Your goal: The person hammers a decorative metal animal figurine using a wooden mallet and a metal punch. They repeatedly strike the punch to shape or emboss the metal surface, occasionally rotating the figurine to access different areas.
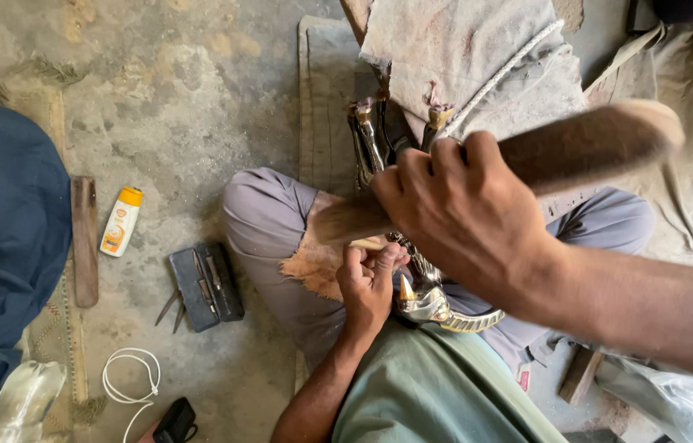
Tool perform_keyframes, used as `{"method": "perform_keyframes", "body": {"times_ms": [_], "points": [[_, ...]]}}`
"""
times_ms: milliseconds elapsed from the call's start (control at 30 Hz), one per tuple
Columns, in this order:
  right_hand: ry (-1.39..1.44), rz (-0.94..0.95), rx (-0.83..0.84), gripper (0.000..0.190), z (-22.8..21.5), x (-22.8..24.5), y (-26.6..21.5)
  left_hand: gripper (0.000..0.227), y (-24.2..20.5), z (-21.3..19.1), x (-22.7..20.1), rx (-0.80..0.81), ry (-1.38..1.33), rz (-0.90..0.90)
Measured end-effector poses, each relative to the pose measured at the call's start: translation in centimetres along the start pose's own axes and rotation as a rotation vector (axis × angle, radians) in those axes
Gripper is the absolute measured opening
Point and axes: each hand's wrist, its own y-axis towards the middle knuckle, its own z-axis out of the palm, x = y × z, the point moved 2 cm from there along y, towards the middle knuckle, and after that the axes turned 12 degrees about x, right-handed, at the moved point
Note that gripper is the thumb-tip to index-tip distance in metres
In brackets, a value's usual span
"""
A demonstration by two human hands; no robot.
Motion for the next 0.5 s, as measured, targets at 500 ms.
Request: {"method": "perform_keyframes", "body": {"times_ms": [500], "points": [[0.054,0.082,-0.077,0.031,-1.3,-0.5,0.4,0.019,0.1,-0.8,0.9,0.026,-0.032,-0.054]]}}
